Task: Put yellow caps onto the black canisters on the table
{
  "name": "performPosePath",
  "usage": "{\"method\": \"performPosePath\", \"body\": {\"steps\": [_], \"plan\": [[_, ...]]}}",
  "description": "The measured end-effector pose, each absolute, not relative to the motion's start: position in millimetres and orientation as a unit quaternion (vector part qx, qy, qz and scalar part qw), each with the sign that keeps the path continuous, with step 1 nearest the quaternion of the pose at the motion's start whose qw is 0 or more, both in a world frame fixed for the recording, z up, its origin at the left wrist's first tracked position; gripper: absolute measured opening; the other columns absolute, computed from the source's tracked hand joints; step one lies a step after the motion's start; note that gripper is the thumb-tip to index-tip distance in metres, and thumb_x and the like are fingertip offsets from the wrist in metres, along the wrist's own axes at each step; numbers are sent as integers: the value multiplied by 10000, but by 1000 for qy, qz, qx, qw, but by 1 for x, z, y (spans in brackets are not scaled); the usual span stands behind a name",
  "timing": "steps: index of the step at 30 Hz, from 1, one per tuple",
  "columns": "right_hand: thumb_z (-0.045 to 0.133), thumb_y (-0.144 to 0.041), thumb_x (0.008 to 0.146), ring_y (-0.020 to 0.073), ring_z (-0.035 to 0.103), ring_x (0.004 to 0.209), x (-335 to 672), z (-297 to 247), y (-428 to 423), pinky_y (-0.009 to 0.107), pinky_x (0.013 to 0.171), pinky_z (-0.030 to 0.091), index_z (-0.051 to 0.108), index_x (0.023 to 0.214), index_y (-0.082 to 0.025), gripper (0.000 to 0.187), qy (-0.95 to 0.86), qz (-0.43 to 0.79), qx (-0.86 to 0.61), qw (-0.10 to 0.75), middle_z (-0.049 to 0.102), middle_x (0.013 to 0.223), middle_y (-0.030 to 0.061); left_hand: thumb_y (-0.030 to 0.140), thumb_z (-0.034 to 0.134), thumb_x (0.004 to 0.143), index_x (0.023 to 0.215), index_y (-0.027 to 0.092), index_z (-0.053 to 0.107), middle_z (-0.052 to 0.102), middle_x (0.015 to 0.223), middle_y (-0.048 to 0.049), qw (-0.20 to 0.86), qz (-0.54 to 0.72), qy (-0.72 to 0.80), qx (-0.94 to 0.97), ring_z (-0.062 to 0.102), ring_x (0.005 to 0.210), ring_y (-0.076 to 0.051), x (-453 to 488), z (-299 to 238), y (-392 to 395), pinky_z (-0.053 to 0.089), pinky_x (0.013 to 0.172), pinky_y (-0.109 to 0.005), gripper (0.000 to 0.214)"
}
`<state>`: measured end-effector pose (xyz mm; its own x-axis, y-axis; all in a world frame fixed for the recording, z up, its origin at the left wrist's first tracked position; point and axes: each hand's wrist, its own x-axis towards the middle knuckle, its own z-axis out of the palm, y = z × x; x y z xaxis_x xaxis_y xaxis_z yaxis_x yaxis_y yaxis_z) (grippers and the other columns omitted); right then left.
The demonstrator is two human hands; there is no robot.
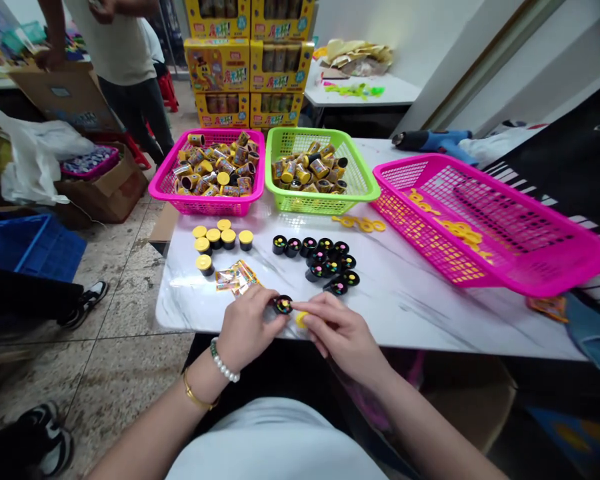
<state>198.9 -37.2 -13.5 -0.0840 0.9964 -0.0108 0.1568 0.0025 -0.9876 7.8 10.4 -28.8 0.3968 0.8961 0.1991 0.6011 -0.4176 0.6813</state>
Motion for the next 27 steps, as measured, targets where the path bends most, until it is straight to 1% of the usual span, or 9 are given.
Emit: {"method": "performPosePath", "body": {"steps": [3,6,10,12,14,17,21,25,27], "plan": [[707,-457,840,35,444,410,186,-11,-13,206,333,342,767,1062,-211,337,-512,551,-519,406,488,806,-19,162,710,803,1008,178,678,658,889,-40,271,280,467,794,630,847,-196,8,-30,14,482,753,-302,208],[773,-473,754,38,412,399,180,-9,2,196,353,294,728,1118,-186,466,-482,551,-550,402,504,702,-50,169,694,824,1022,187,693,657,864,-31,274,273,466,795,624,815,-182,7,-28,13,474,737,-288,199],[812,-553,667,61,408,427,178,-9,4,197,377,300,672,785,-156,437,-454,511,-602,414,525,579,-45,210,695,835,1049,203,707,668,872,-33,278,242,481,796,623,802,-179,6,-26,11,467,728,-286,214],[818,-575,657,71,400,408,177,-9,-1,200,360,303,618,715,-176,450,-443,508,-614,409,508,522,-51,224,693,839,1028,201,714,673,856,-32,283,229,486,795,624,784,-175,6,-25,11,464,722,-285,191],[810,-582,674,79,408,373,176,-7,-5,202,343,315,605,749,-188,451,-429,524,-613,407,510,494,-58,229,694,839,995,199,720,671,824,-26,289,223,484,795,621,764,-172,7,-25,12,458,712,-281,161],[811,-567,686,79,454,379,173,-7,-8,194,351,345,629,818,-180,447,-423,540,-599,413,559,548,-41,241,690,848,1013,207,725,671,821,-23,297,228,478,795,621,759,-171,6,-27,12,458,713,-278,173],[765,-602,717,66,413,345,170,-8,-6,171,322,316,639,865,-183,462,-431,550,-601,388,499,501,-68,255,656,875,1093,227,726,694,856,-35,315,225,477,789,636,788,-185,7,-26,12,468,733,-291,231],[615,-725,790,104,393,273,169,-12,-12,175,277,289,594,1063,-211,582,-424,571,-620,331,444,390,-95,218,644,848,1079,215,739,730,876,-60,349,211,486,773,653,809,-214,6,-15,13,475,757,-318,250],[561,-796,781,132,405,254,171,-20,-17,184,263,269,548,1151,-217,688,-414,584,-627,307,429,361,-99,189,629,821,1016,208,751,730,841,-57,397,221,479,751,651,778,-207,7,-11,12,467,727,-304,231]]}}
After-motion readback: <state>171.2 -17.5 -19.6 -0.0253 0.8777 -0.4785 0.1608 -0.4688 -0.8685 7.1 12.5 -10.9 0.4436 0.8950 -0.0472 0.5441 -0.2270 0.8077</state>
